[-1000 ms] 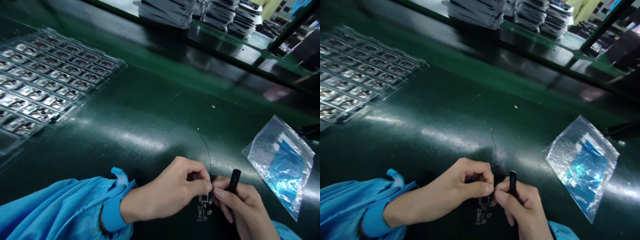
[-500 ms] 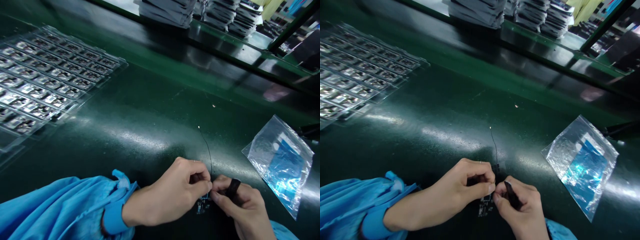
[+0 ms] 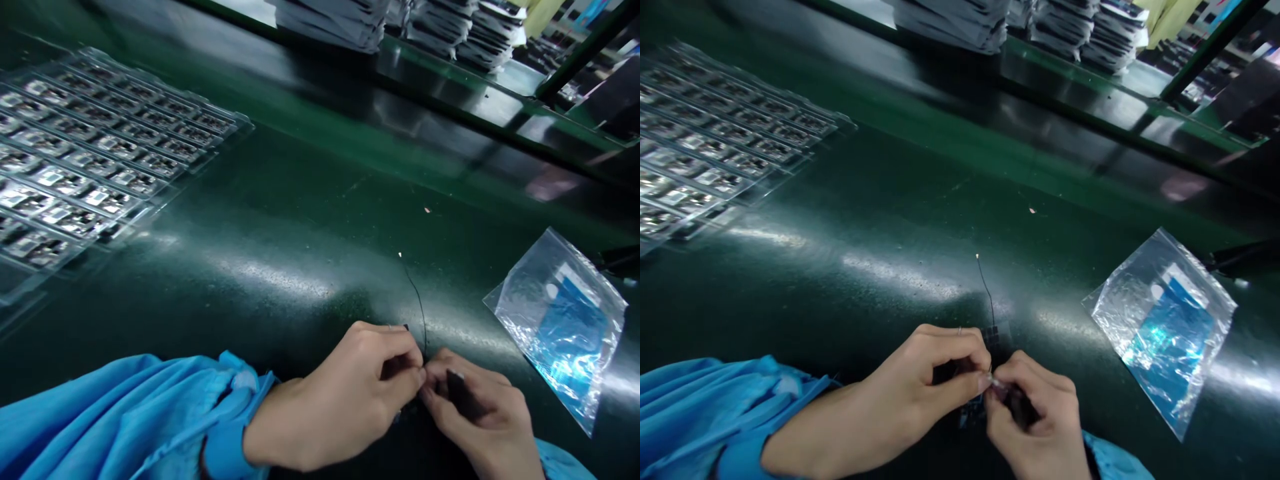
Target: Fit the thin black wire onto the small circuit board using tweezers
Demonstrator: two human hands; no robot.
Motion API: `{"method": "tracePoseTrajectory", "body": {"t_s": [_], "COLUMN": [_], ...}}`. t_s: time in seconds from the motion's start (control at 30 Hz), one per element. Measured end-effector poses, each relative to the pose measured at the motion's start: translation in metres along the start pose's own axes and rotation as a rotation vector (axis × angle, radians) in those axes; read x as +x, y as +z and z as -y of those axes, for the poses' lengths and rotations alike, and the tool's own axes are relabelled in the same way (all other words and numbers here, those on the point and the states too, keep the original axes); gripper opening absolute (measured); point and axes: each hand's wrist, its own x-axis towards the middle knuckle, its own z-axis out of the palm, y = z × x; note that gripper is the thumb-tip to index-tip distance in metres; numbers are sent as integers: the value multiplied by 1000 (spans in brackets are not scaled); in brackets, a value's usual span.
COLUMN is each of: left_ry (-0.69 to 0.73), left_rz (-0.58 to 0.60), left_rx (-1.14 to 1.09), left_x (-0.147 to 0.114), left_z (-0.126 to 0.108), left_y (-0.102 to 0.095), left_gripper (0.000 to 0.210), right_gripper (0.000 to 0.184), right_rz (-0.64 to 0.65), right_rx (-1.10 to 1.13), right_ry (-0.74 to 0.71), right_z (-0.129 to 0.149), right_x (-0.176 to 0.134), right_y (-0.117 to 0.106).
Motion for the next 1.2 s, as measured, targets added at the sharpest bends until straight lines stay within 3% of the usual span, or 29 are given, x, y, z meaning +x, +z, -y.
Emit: {"method": "tracePoseTrajectory", "body": {"t_s": [0.23, 0.53, 0.8, 1.2], "left_ry": [-196, -193, -183, -270], "left_rz": [85, 114, 105, 110], "left_rx": [-156, -149, -93, -329], "left_x": [2, 3, 2, 5], "left_z": [-6, -7, -6, -6], "left_y": [-8, -7, -5, -9], "left_gripper": [18, 17, 18, 15], "right_gripper": [13, 12, 14, 6], "right_rz": [94, 94, 117, 145], "right_rx": [302, 248, 158, 396], "right_ry": [343, 261, 269, 437], "right_z": [5, 2, 1, 3], "right_x": [8, 7, 7, 7], "right_y": [-8, -8, -5, -9]}}
